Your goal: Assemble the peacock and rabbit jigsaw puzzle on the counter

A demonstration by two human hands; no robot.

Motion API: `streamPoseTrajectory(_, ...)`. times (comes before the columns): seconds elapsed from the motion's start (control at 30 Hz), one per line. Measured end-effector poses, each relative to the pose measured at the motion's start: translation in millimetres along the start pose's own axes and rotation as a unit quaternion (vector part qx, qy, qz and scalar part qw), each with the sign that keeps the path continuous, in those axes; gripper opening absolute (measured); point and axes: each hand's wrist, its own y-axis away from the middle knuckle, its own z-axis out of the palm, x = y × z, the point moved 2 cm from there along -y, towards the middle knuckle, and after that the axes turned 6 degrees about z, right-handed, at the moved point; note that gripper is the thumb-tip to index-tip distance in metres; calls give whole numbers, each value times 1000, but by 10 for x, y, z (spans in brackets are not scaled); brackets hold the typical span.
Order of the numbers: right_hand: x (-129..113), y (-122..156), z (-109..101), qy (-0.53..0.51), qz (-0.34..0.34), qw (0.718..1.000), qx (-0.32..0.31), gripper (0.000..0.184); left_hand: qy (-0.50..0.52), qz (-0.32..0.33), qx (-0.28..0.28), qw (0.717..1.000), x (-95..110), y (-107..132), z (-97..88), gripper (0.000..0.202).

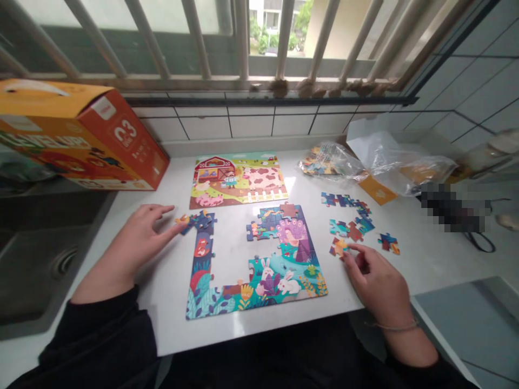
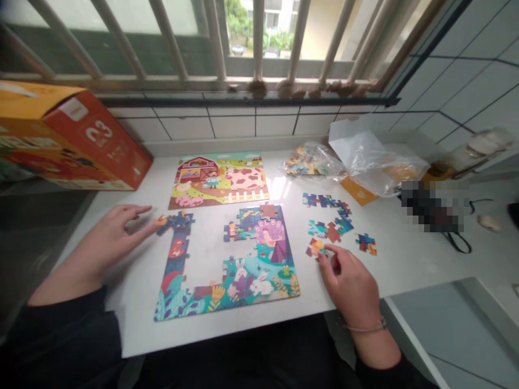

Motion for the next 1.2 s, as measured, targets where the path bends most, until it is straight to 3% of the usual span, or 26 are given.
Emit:
streamPoseTrajectory(0.13, -10, -1, -14, -8, 22, 1000, 5, 49, 1, 16, -11, 1000, -90, 38, 116, 66)
streamPoseTrajectory(0.3, -5, -8, -27, -6, 45, 999, -2, 50, 16, 0, 10, 1000, -32, 1, 193, 63)
streamPoseTrajectory(0.5, 21, -9, 0, -3, 45, 999, 3, 46, 54, -5, 16, 998, 60, -10, 152, 39)
streamPoseTrajectory(0.87, 14, -10, -4, 0, 49, 999, 2, 46, 86, 33, 50, 995, 299, 38, 26, 44)
streamPoseTrajectory(1.03, -2, -20, -9, -7, 46, 999, 1, 48, 74, 92, 41, 992, 536, -20, 142, 38)
streamPoseTrajectory(1.2, -11, -37, 1, -17, 35, 999, 10, 45, 42, 68, 0, 997, 587, -122, 313, 45)
